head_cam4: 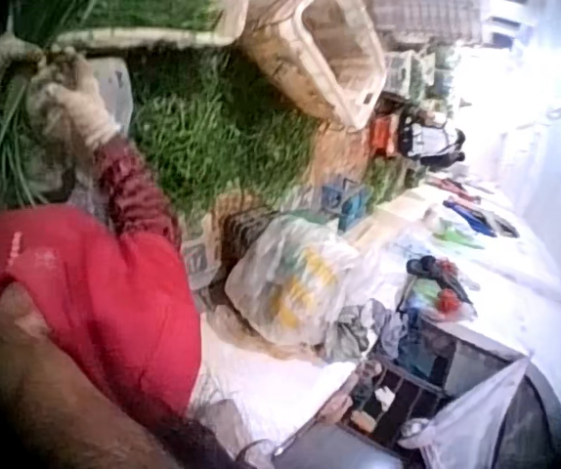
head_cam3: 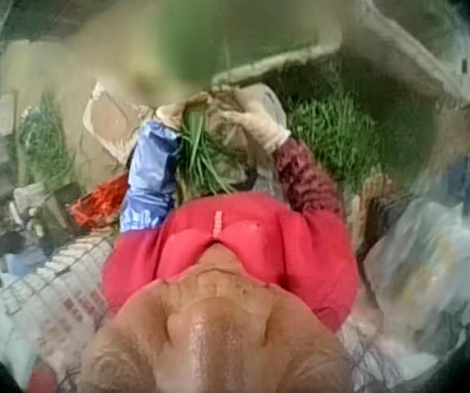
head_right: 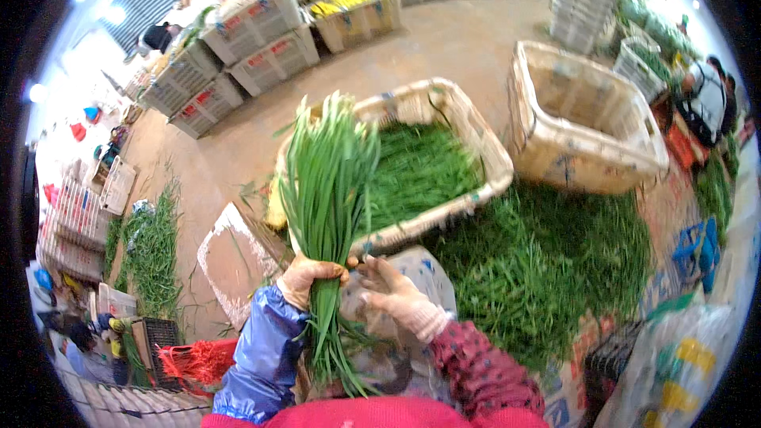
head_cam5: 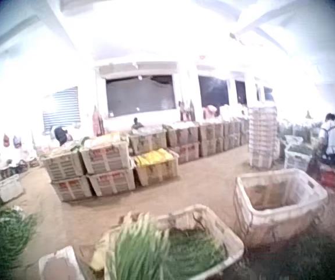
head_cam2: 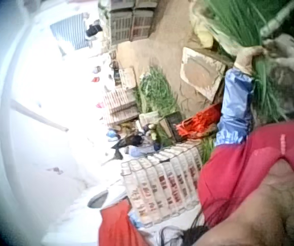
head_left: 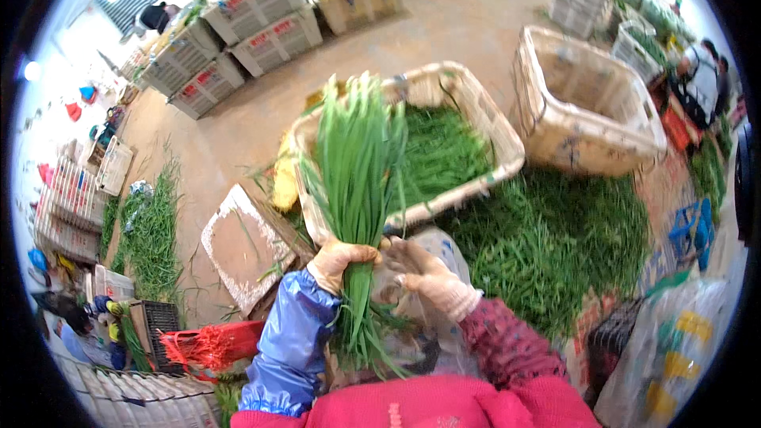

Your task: The person sorts through chives in a plastic crate, cleans the stems by hand, aligns them into a bunch, and ties the bundle with red string.

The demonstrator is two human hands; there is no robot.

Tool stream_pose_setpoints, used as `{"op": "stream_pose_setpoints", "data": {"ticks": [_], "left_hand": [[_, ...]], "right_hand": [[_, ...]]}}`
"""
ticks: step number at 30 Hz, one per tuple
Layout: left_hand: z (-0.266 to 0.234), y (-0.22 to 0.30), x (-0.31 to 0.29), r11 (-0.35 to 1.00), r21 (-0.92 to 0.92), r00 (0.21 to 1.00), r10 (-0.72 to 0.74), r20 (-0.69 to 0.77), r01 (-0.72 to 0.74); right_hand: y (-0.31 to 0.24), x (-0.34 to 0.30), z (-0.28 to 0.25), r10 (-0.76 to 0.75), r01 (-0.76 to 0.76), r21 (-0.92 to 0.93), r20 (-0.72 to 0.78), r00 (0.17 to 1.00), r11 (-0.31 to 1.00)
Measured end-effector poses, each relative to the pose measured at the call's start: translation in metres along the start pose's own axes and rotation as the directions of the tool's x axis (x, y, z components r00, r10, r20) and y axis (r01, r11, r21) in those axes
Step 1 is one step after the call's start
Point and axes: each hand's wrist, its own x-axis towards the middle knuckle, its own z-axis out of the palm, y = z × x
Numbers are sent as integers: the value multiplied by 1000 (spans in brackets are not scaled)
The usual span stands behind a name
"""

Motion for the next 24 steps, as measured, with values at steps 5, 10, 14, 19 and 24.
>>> {"op": "stream_pose_setpoints", "data": {"ticks": [5,10,14,19,24], "left_hand": [[3,-37,-7,954,298,996,9,83,-33],[4,-58,-35,877,453,969,-226,95,160],[6,-60,-54,755,547,882,-468,63,361],[6,-62,-66,633,712,869,-490,64,304],[-1,-48,-83,592,760,856,-508,92,269]], "right_hand": [[15,12,7,-153,187,321,-129,980,929],[13,11,-55,-187,388,477,-415,890,789],[42,11,-130,-124,658,367,-809,575,658],[101,-10,-209,-378,345,-239,-824,423,908],[43,-75,-239,112,481,283,-929,353,830]]}}
